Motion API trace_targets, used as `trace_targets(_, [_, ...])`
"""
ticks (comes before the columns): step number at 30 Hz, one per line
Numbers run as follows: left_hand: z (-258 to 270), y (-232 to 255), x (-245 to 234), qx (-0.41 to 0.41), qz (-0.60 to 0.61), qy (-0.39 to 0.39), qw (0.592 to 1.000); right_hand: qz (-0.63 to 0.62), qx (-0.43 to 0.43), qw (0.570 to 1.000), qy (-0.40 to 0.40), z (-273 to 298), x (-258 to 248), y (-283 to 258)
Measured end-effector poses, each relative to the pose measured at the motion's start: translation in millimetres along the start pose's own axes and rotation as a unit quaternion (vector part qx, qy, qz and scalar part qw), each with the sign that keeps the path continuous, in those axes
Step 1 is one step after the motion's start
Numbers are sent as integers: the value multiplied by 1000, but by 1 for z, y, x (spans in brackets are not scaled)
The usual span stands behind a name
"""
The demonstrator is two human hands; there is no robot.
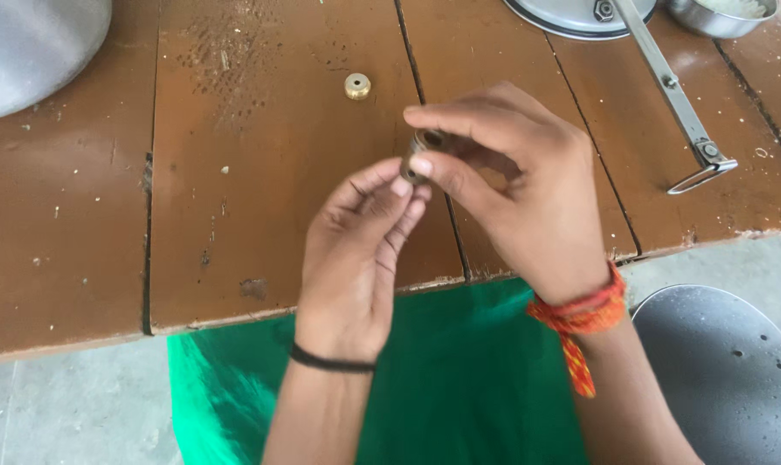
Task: The person handles small brass-colored metal components of a pressure cooker, repeatedly inserting and removing a small pin and a rubber gasket between two cylindrical parts. The person then places the lid onto the cooker pot.
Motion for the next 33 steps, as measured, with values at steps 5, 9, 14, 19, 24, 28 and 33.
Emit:
trace_targets(5, [-25,14,-9,9,-35,5,999,-25,11,1000,14,-4,14,17])
trace_targets(9, [-23,21,-16,7,-46,12,999,-41,17,999,21,4,22,17])
trace_targets(14, [-16,34,-20,-16,-94,25,995,-30,24,999,21,6,27,11])
trace_targets(19, [-13,55,-26,-15,-126,31,991,-89,35,995,14,7,37,5])
trace_targets(24, [-8,73,-33,-5,-140,71,988,-119,48,992,13,4,56,-1])
trace_targets(28, [-2,93,-46,17,-143,100,984,-171,63,983,-8,-5,80,-10])
trace_targets(33, [12,126,-75,54,-132,130,981,-228,69,971,-36,-12,119,-30])
Point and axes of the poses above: each hand's wrist, its own z-axis away from the middle knuckle, its own x-axis out of the palm, y = z × x, the point moved 2 cm from there along -z, towards the middle knuckle, and after that the axes turned 7 degrees about y, right-handed, at the moved point
